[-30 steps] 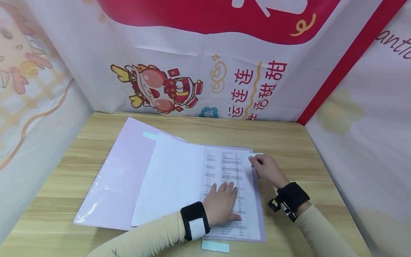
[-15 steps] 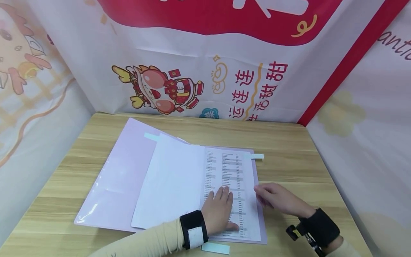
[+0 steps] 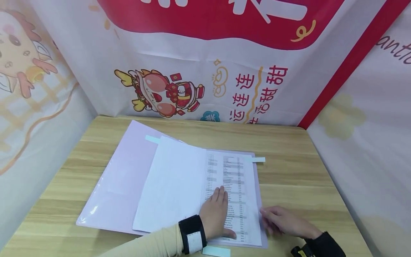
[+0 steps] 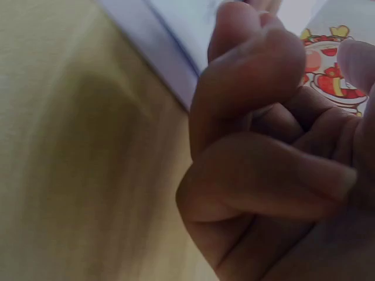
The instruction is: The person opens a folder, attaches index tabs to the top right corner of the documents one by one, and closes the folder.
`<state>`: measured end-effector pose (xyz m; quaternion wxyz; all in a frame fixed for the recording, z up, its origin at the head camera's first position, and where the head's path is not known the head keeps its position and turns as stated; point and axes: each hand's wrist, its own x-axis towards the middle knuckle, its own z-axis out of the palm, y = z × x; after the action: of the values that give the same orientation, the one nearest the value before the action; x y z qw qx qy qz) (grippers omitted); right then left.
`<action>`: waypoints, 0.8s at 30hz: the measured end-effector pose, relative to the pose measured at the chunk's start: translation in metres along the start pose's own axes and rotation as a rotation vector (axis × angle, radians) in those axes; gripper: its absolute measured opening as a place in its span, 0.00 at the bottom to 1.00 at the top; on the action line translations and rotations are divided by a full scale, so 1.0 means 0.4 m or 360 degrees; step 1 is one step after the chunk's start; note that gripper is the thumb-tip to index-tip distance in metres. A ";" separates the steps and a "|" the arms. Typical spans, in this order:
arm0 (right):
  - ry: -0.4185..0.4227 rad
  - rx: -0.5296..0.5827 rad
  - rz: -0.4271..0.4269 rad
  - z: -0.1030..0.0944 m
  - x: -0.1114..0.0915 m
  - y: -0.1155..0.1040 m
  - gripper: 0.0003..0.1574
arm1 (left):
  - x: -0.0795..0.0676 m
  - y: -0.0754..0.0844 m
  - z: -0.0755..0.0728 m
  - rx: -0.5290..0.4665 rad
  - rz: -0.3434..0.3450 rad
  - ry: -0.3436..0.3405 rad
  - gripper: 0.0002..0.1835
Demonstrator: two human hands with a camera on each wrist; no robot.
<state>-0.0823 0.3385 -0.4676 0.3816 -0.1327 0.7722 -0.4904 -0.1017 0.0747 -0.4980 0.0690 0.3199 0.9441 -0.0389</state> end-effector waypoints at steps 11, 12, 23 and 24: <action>0.0191 -0.0125 0.0231 0.032 0.013 0.046 0.31 | 0.002 0.001 0.004 -0.0009 -0.0003 -0.0015 0.69; 0.0201 -0.0128 0.0237 0.032 0.016 0.046 0.31 | 0.001 0.000 0.002 -0.0007 -0.0001 -0.0015 0.69; 0.0244 -0.0130 0.0282 0.033 0.028 0.034 0.30 | 0.005 -0.005 -0.008 -0.0023 0.0010 -0.0061 0.67; 0.0250 -0.0135 0.0278 0.033 0.029 0.032 0.30 | 0.006 -0.006 -0.007 -0.0027 0.0011 -0.0058 0.67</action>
<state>-0.0785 0.3295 -0.4870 0.3551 -0.0421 0.8283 -0.4312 -0.1053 0.0747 -0.4954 0.0890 0.3219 0.9419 -0.0364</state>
